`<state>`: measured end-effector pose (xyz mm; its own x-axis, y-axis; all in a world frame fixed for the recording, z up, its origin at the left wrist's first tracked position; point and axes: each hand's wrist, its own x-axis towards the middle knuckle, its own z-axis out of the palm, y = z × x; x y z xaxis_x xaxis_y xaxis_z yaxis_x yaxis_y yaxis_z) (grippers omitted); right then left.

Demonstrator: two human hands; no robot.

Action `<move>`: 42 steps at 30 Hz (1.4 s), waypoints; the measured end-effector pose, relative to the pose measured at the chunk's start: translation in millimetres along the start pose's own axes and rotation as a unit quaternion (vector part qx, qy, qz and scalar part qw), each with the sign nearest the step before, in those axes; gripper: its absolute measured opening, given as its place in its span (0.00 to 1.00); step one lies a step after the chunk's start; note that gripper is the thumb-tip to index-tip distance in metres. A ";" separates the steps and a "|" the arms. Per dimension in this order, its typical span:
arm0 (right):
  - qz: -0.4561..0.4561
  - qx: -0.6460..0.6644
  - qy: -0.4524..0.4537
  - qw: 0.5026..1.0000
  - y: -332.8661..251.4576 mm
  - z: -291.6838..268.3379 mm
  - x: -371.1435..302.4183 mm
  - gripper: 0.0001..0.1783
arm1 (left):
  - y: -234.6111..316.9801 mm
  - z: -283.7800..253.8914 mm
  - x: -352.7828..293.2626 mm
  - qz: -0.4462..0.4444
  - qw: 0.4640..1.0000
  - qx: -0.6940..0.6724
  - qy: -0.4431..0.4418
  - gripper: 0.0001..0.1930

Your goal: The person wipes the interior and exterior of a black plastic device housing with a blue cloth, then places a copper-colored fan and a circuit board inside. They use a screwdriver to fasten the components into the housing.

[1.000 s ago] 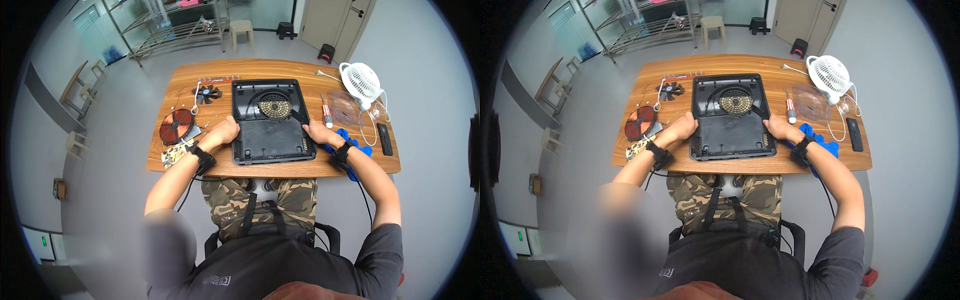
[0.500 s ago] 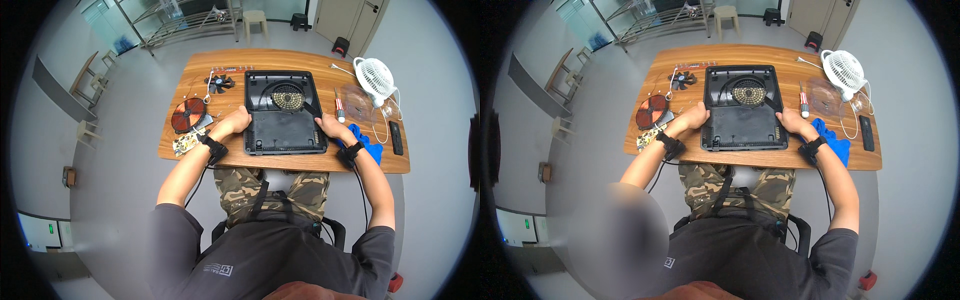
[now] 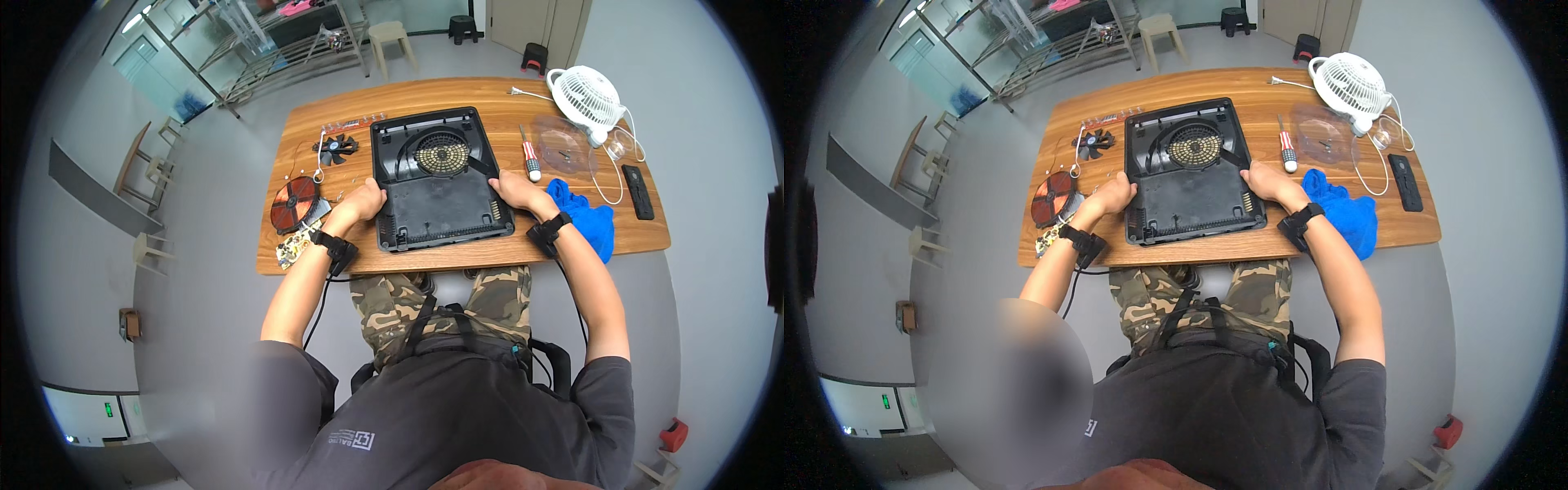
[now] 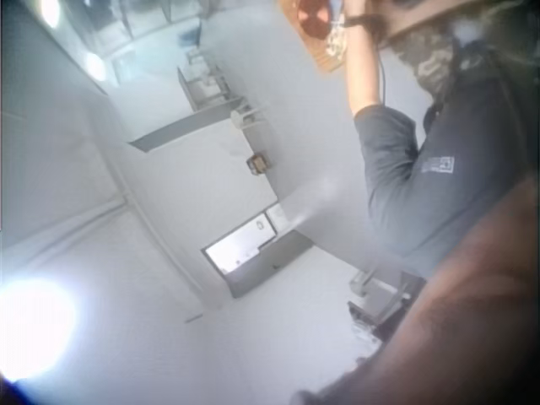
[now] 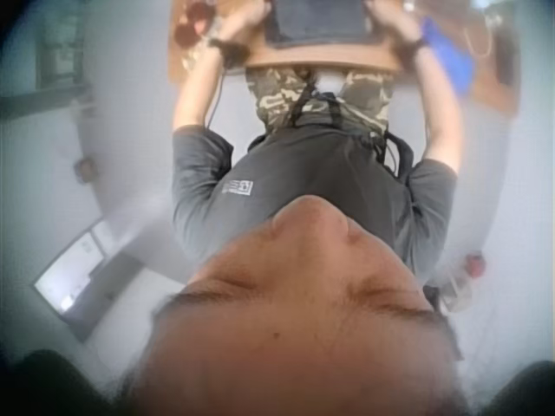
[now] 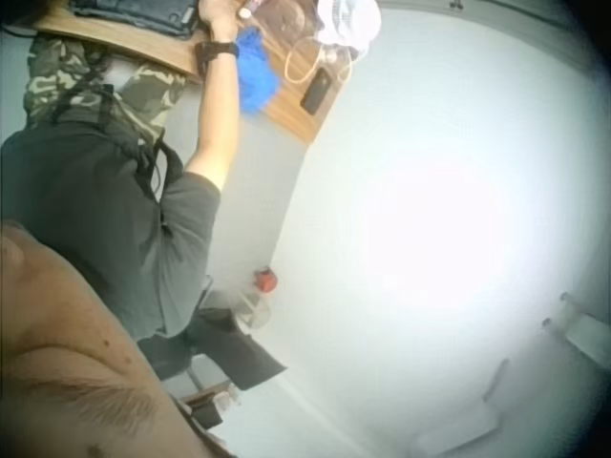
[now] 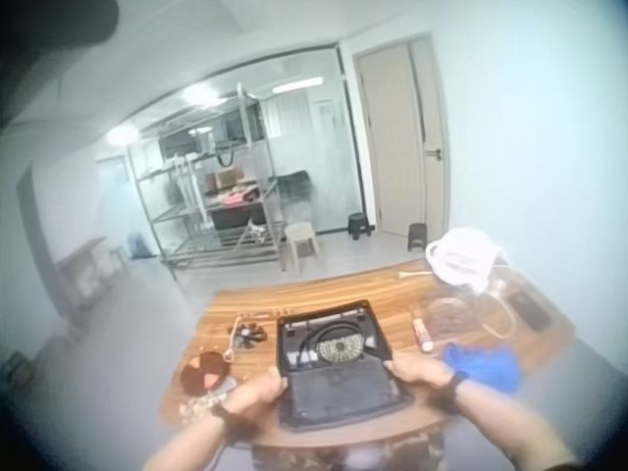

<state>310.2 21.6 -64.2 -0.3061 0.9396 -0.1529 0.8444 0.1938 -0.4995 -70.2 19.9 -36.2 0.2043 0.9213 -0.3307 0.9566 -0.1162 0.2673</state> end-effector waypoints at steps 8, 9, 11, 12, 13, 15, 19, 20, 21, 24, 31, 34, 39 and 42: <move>0.027 -0.006 -0.015 1.000 -10.2 -2.4 -10.1 0.27 | -17.9 14.0 11.5 0.024 0.999 0.014 0.023 0.28; 0.022 0.000 -0.011 1.000 -5.6 1.1 -10.4 0.27 | -18.7 14.8 13.0 0.032 0.999 0.015 0.025 0.28; 0.021 0.000 -0.010 1.000 -4.9 4.5 -14.2 0.27 | -19.0 16.0 10.0 0.044 0.999 0.009 0.023 0.28; 0.027 -0.005 -0.008 1.000 -4.8 6.7 -16.6 0.27 | -20.3 15.3 8.8 0.050 0.999 0.003 0.019 0.27; 0.032 -0.011 -0.007 0.999 -6.5 7.1 -19.6 0.26 | -20.1 15.1 7.0 0.056 0.998 -0.003 0.017 0.27; 0.029 -0.014 -0.006 0.999 -10.3 7.8 -25.1 0.26 | -19.0 16.2 4.4 0.049 0.999 -0.005 0.011 0.27; 0.026 0.000 0.017 1.000 -9.3 10.2 -29.0 0.25 | -11.8 10.8 0.4 0.023 1.000 0.017 -0.006 0.27; 0.023 0.000 0.023 0.999 -10.6 9.9 -30.0 0.26 | -14.5 12.4 0.8 0.023 1.000 0.016 -0.002 0.27; 0.021 0.001 0.028 0.999 -11.1 8.3 -31.3 0.26 | -17.2 14.2 1.5 0.022 1.000 0.016 0.002 0.27; 0.036 -0.009 0.025 0.999 -13.1 7.9 -32.0 0.26 | -14.7 11.9 -1.9 0.019 1.000 0.019 0.002 0.26; 0.051 -0.014 0.012 0.999 -19.9 1.3 -36.4 0.27 | -0.1 1.7 -15.1 0.026 0.999 0.046 0.008 0.24; 0.048 -0.008 -0.001 0.999 -23.8 -2.6 -37.8 0.27 | -3.1 6.1 -14.7 0.037 0.998 0.042 0.022 0.23; 0.053 0.001 0.008 0.999 -25.8 -2.4 -39.2 0.25 | 1.8 3.2 -18.9 0.027 0.998 0.044 0.026 0.23; 0.054 -0.005 0.009 0.998 -23.5 -0.9 -37.5 0.24 | 1.4 3.4 -17.1 0.030 0.997 0.052 0.038 0.22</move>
<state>302.2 -17.9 -46.0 -0.2050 0.9602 -0.1900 0.8762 0.0935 -0.4729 -71.7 2.7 -33.3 0.2489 0.9368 -0.2460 0.9604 -0.2059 0.1876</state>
